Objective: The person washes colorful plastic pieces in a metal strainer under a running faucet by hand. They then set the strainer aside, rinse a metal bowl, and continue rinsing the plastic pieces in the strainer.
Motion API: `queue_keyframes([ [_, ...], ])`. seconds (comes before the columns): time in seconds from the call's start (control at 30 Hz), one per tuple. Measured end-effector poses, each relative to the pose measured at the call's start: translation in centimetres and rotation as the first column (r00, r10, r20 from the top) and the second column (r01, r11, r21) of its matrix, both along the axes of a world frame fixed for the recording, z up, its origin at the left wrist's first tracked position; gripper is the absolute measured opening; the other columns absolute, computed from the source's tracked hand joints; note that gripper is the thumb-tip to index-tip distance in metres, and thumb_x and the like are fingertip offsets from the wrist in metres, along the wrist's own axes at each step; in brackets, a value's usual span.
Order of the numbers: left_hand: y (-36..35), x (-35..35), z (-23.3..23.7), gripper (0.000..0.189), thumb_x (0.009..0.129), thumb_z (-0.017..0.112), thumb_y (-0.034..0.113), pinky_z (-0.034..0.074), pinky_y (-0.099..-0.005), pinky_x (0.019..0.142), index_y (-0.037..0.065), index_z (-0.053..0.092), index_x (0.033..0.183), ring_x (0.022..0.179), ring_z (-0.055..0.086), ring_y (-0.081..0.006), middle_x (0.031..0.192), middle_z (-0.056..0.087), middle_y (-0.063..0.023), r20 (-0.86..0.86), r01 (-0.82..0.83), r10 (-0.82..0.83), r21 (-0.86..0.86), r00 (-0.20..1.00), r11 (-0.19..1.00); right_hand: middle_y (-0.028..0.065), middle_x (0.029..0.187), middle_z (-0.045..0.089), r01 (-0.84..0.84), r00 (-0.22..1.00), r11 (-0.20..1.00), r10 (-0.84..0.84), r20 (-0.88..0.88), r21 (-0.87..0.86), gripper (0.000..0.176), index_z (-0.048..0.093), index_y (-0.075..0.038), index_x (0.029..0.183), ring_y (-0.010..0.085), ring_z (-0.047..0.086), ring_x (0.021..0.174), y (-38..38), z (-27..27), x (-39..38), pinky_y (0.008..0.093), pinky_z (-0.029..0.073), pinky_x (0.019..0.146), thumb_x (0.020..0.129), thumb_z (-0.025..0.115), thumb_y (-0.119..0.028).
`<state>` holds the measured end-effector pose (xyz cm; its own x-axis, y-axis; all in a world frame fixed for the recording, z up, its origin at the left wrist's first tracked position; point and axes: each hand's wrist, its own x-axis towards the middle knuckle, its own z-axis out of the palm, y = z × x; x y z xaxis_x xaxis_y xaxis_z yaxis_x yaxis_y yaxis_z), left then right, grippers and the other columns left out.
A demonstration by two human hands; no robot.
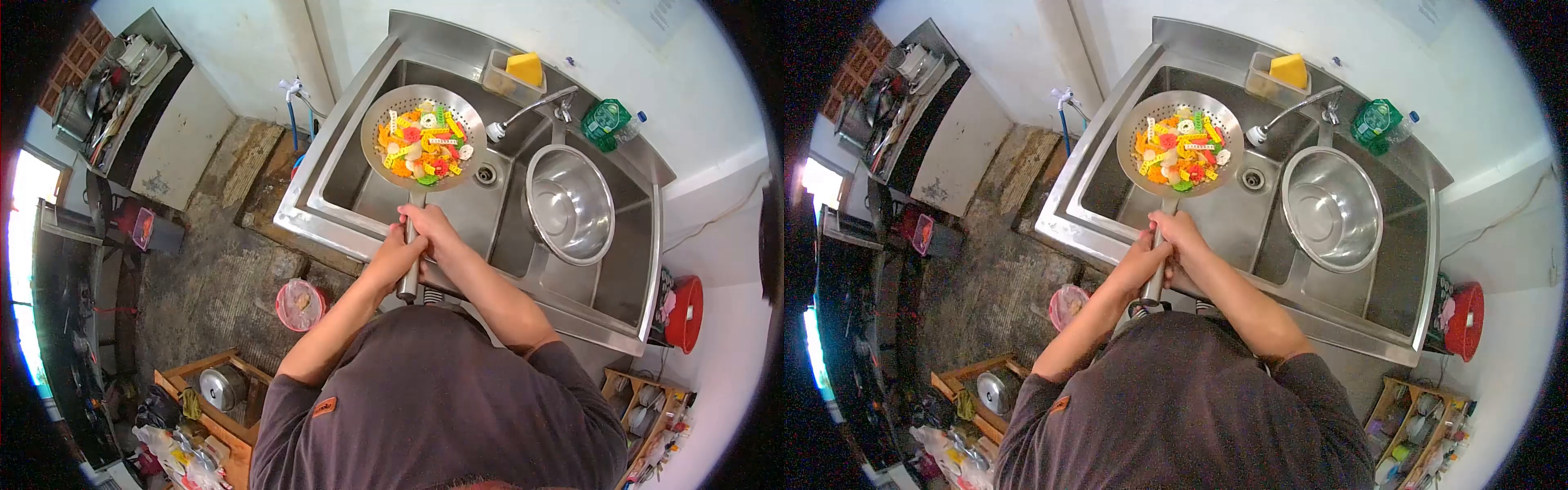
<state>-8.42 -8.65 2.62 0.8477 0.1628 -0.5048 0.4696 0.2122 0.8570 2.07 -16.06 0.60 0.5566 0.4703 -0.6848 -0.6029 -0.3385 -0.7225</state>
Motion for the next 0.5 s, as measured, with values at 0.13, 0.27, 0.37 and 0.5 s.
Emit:
queue_keyframes([
  [0.13, -1.3, -3.2, 2.0, 0.036, 0.097, 0.059, 0.032, 0.059, -0.0371, 0.056, -0.002, 0.051, 0.107, 0.065, 0.067, -0.0252, 0.084, 0.062, -0.0144, -0.074, 0.082, -0.113, -0.344, 0.991, 0.935, 0.0048, 0.066, 0.055, 0.131, 0.99, 0.975, -0.118, -0.08, 0.179, 0.019, 0.056, -0.002, 0.079, 0.0171, 0.056, 0.054, -1.4, -1.0, 1.3, 0.0325, 0.054, 0.053, 0.087, 0.066, -0.016],
  [0.27, 2.3, -4.0, -1.7, 0.052, 0.1, 0.056, 0.045, 0.062, -0.0404, 0.063, -0.004, 0.05, 0.118, 0.076, 0.07, -0.0287, 0.086, 0.062, -0.016, 0.036, 0.003, 0.003, -0.18, 0.999, 0.984, 0.0044, 0.065, 0.055, 0.06, 0.987, 0.975, -0.026, -0.156, 0.213, 0.02, 0.054, -0.004, 0.077, 0.0154, 0.055, 0.053, -3.2, -2.7, 3.1, 0.0308, 0.051, 0.05, 0.089, 0.065, -0.016],
  [0.37, 5.1, -0.8, -2.5, 0.062, 0.099, 0.055, 0.05, 0.062, -0.0415, 0.067, -0.007, 0.041, 0.118, 0.08, 0.071, -0.0318, 0.104, 0.057, -0.0198, 0.084, -0.279, 0.285, -0.077, 0.955, 0.957, 0.0043, 0.065, 0.054, 0.059, 0.995, 0.981, -0.043, -0.093, 0.187, 0.02, 0.053, -0.005, 0.078, 0.015, 0.055, 0.053, -3.8, -1.9, 3.2, 0.0301, 0.05, 0.048, 0.089, 0.064, -0.017],
  [0.5, 8.7, 4.5, -3.3, 0.076, 0.096, 0.057, 0.053, 0.062, -0.0421, 0.067, -0.009, 0.033, 0.131, 0.085, 0.071, -0.0351, 0.11, 0.055, -0.022, 0.049, -0.355, 0.355, -0.003, 0.934, 0.935, 0.005, 0.067, 0.056, 0.01, 0.991, 0.979, 0.018, -0.135, 0.204, 0.021, 0.052, -0.004, 0.084, 0.0151, 0.054, 0.052, -5.1, -2.0, 3.3, 0.0302, 0.049, 0.047, 0.089, 0.066, -0.019],
])
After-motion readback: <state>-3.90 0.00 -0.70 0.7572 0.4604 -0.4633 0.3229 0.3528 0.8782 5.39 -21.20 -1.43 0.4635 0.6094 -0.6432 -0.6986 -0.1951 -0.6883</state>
